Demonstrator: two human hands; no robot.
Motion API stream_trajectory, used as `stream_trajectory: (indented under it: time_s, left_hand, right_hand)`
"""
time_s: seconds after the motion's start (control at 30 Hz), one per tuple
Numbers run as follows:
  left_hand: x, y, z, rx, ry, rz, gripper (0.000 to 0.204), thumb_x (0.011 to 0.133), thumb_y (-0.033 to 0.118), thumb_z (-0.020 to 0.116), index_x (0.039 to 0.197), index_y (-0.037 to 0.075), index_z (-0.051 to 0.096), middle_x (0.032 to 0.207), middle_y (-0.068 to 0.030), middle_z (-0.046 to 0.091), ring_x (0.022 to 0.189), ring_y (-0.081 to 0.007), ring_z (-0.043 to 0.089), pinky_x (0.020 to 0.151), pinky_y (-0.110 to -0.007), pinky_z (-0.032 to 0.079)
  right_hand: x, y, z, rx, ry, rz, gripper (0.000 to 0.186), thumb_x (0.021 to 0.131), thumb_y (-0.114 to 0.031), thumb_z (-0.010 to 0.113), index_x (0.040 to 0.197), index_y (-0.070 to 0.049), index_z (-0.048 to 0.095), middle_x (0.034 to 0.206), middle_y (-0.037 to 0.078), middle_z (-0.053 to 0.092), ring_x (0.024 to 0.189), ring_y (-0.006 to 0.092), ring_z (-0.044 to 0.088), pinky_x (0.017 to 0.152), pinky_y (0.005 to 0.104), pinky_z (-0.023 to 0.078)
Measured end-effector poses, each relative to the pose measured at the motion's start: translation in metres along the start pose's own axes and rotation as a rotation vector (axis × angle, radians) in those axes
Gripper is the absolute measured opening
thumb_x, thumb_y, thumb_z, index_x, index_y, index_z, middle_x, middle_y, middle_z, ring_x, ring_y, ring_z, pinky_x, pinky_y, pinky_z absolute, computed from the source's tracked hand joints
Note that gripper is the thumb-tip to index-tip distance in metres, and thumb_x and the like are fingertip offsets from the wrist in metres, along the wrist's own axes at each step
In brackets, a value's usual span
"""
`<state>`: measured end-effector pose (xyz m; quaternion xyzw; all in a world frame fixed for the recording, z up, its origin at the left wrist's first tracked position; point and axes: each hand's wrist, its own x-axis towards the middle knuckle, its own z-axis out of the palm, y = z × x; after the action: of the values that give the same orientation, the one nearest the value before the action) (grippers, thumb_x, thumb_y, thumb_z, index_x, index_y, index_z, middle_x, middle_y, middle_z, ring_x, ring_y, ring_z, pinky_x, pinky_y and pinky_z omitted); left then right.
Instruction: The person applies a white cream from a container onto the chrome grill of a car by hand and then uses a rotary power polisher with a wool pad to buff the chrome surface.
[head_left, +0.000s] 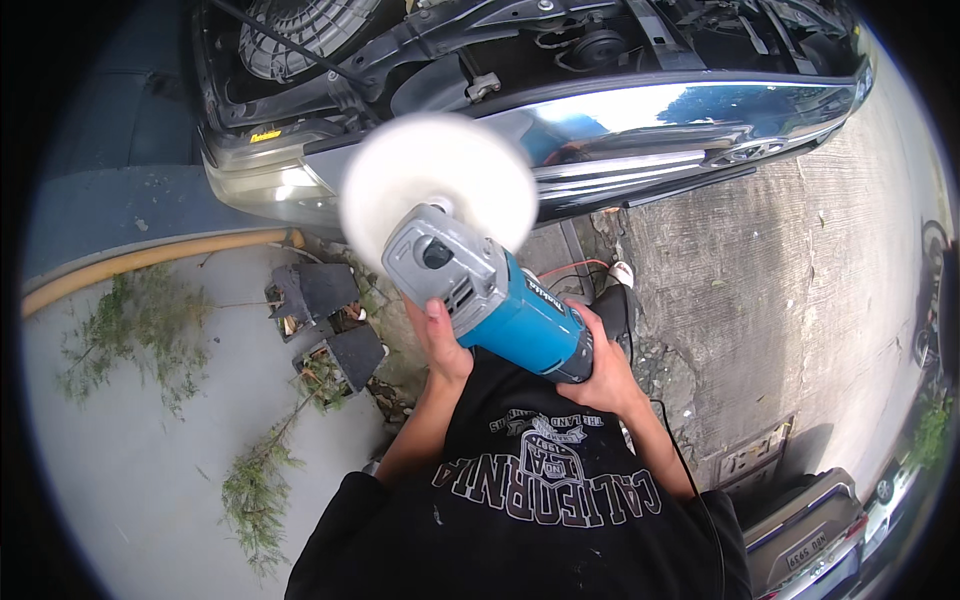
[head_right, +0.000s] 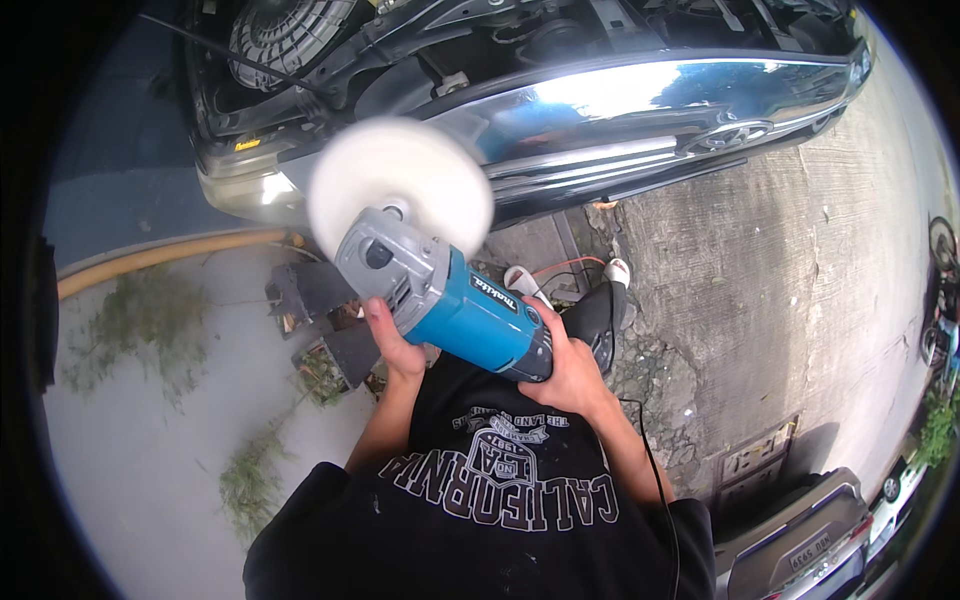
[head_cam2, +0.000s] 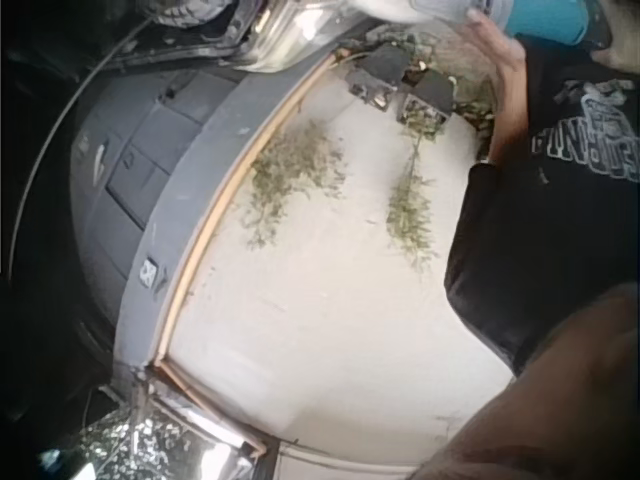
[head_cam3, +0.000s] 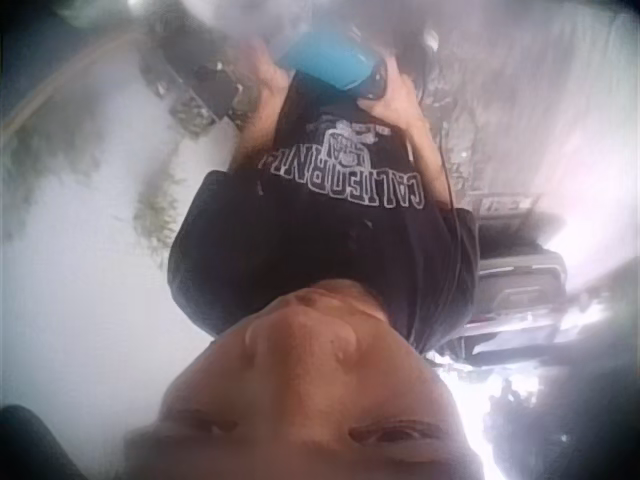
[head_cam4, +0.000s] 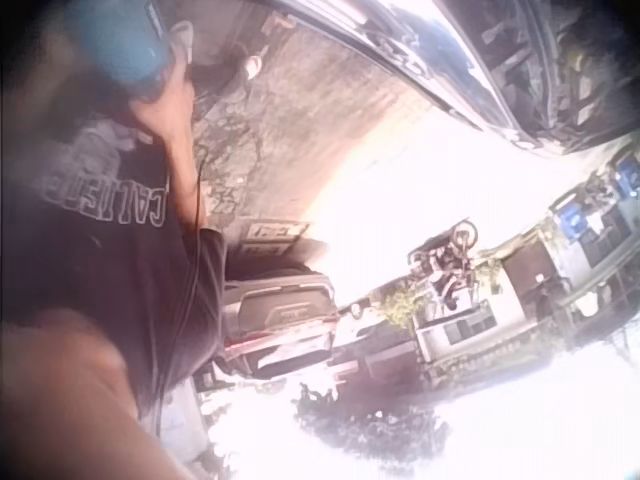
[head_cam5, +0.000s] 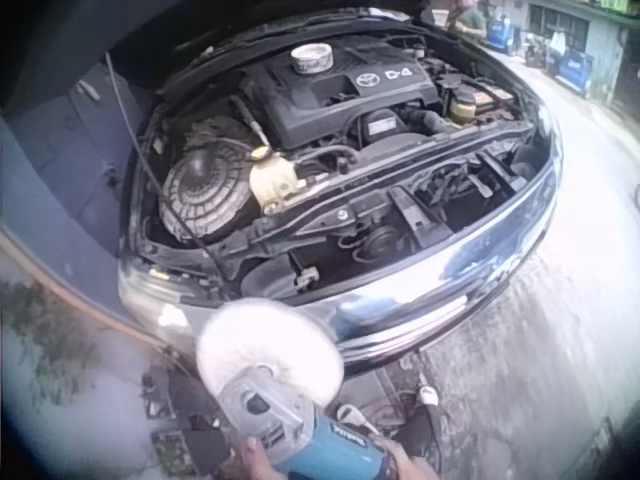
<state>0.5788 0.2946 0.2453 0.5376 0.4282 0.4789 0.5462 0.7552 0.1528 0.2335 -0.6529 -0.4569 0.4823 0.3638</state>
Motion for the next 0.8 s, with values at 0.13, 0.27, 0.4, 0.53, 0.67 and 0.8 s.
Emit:
stream_trajectory:
  time_s: [0.13, 0.27, 0.4, 0.53, 0.67, 0.8]
  left_hand:
    - [0.002, 0.006, 0.027, 0.033, -0.174, 0.081, 0.07, 0.096, 0.045, 0.043, 0.138, -0.009, 0.03, 0.134, -0.0205, 0.043, 0.123, -0.0281, 0.044, 0.104, -0.04, 0.033]
    - [-0.007, -0.001, 0.0, 0.0, -0.016, -0.044, 0.064, 0.099, 0.043, 0.036, 0.138, -0.008, 0.035, 0.134, -0.0183, 0.046, 0.121, -0.0271, 0.049, 0.103, -0.038, 0.037]
    - [0.004, 0.007, -0.044, -0.084, 0.16, -0.096, 0.06, 0.102, 0.041, 0.035, 0.138, -0.006, 0.036, 0.135, -0.0178, 0.047, 0.122, -0.0258, 0.05, 0.104, -0.037, 0.038]
    - [0.023, 0.022, -0.073, -0.145, 0.342, -0.164, 0.061, 0.101, 0.046, 0.034, 0.14, -0.001, 0.039, 0.131, -0.0164, 0.054, 0.116, -0.0279, 0.057, 0.099, -0.039, 0.046]
    - [0.024, 0.037, -0.053, -0.176, 0.358, -0.222, 0.059, 0.102, 0.045, 0.033, 0.139, -0.001, 0.04, 0.129, -0.015, 0.056, 0.114, -0.0263, 0.058, 0.098, -0.038, 0.046]
    - [0.009, 0.046, -0.016, -0.192, 0.182, -0.348, 0.061, 0.102, 0.047, 0.035, 0.138, -0.001, 0.041, 0.127, -0.0131, 0.057, 0.113, -0.0234, 0.058, 0.098, -0.036, 0.045]
  right_hand:
    - [-0.025, 0.013, -0.013, 0.021, 0.081, 0.068, 0.102, 0.058, -0.01, 0.075, 0.147, -0.017, 0.027, 0.126, 0.021, 0.059, 0.11, 0.0449, 0.059, 0.095, 0.0455, 0.049]
    - [-0.011, 0.009, -0.003, 0.045, -0.013, 0.029, 0.101, 0.059, -0.01, 0.075, 0.147, -0.017, 0.026, 0.126, 0.021, 0.059, 0.108, 0.0445, 0.06, 0.092, 0.0449, 0.05]
    - [0.023, -0.013, 0.024, 0.053, -0.19, 0.065, 0.101, 0.06, -0.01, 0.075, 0.147, -0.017, 0.025, 0.121, 0.022, 0.061, 0.102, 0.0466, 0.061, 0.09, 0.0467, 0.051]
    - [0.043, -0.035, 0.045, 0.002, -0.283, 0.065, 0.099, 0.062, -0.011, 0.074, 0.147, -0.017, 0.024, 0.113, 0.024, 0.064, 0.094, 0.0485, 0.062, 0.086, 0.0484, 0.052]
    - [0.032, -0.052, 0.025, -0.001, -0.282, 0.158, 0.099, 0.062, -0.011, 0.074, 0.147, -0.017, 0.024, 0.112, 0.025, 0.064, 0.096, 0.048, 0.062, 0.087, 0.0486, 0.052]
    - [-0.005, -0.057, -0.015, -0.02, -0.142, 0.141, 0.101, 0.061, -0.012, 0.076, 0.147, -0.019, 0.024, 0.109, 0.023, 0.065, 0.092, 0.0466, 0.064, 0.086, 0.0487, 0.053]
